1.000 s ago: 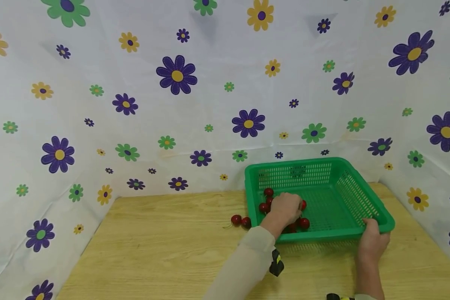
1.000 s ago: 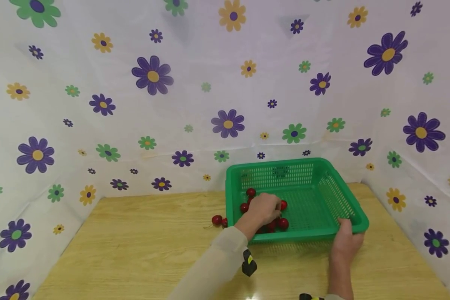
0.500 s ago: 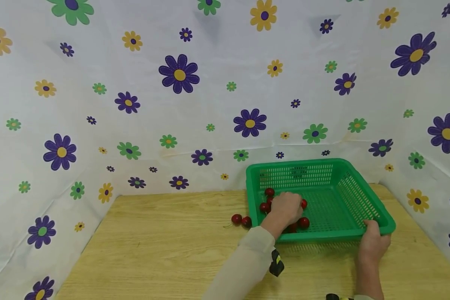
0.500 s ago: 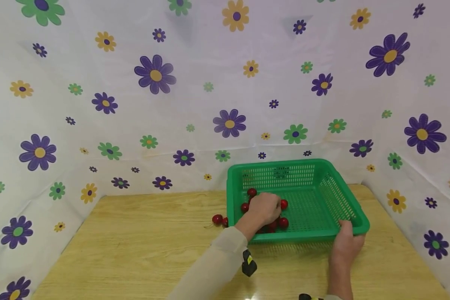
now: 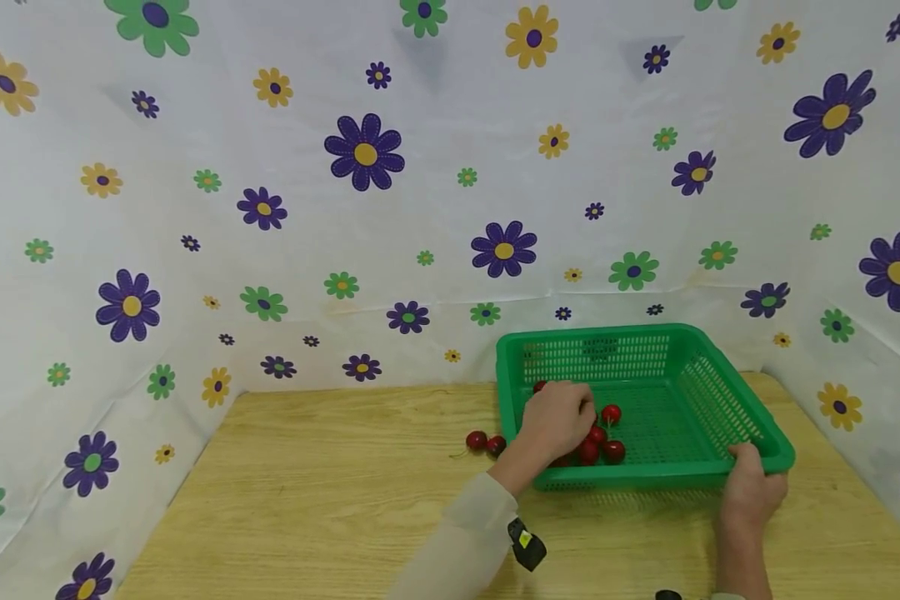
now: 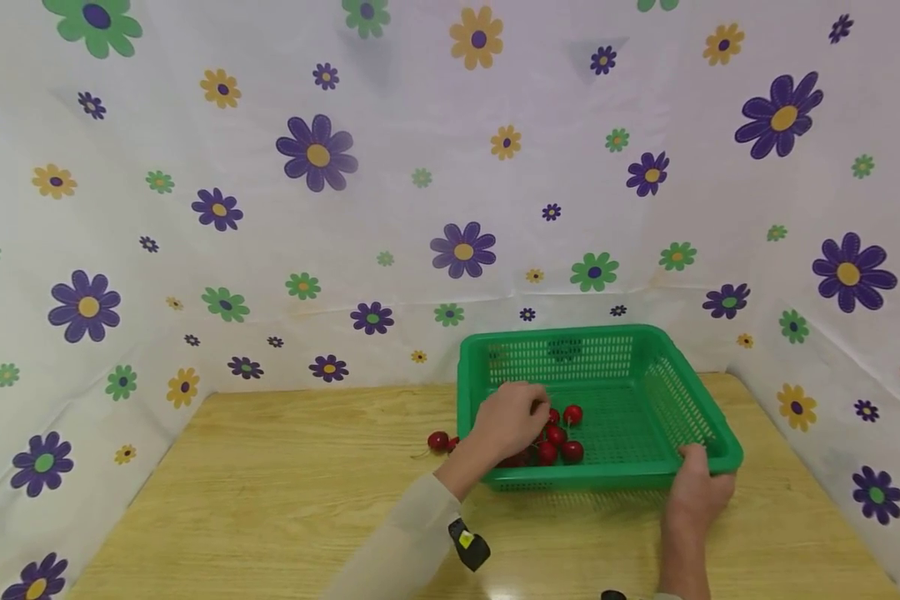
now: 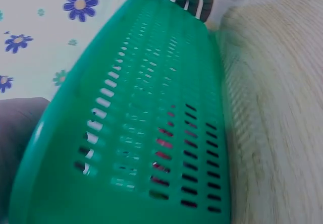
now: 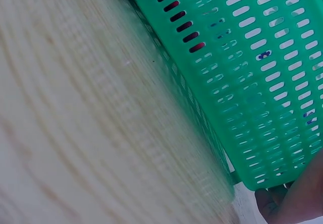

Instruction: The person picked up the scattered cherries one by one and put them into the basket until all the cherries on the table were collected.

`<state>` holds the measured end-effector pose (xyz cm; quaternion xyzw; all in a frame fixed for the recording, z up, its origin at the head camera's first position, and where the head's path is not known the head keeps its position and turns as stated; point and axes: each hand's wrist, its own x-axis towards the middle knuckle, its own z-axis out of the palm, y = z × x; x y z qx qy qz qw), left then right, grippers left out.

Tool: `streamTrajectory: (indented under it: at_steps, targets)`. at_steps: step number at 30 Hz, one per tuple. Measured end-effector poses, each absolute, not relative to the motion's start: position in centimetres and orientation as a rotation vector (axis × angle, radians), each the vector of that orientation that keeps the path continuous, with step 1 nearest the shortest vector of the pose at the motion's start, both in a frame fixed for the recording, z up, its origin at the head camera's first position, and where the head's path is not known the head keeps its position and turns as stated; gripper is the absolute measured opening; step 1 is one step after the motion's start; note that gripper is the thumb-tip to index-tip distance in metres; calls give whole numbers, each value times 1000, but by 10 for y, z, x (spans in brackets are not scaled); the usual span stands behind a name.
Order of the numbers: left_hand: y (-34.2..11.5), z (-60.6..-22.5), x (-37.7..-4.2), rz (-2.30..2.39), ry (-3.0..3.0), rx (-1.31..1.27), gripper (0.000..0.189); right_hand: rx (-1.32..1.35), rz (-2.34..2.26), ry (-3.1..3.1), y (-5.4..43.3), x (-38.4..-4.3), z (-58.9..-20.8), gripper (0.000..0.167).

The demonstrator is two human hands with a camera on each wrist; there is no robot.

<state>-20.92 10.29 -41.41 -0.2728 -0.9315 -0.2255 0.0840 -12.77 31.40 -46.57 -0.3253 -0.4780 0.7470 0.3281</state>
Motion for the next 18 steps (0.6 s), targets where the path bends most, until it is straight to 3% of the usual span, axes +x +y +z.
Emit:
streamTrajectory:
  at_steps: [11, 18]
  targets:
    - [62, -398, -200, -997, -2572, -777, 17, -838, 1963, -1245, 310, -127, -463, 27]
    - [28, -392, -191, -1216, -2498, -592, 16, -840, 1947, -1267, 312, -127, -464, 26]
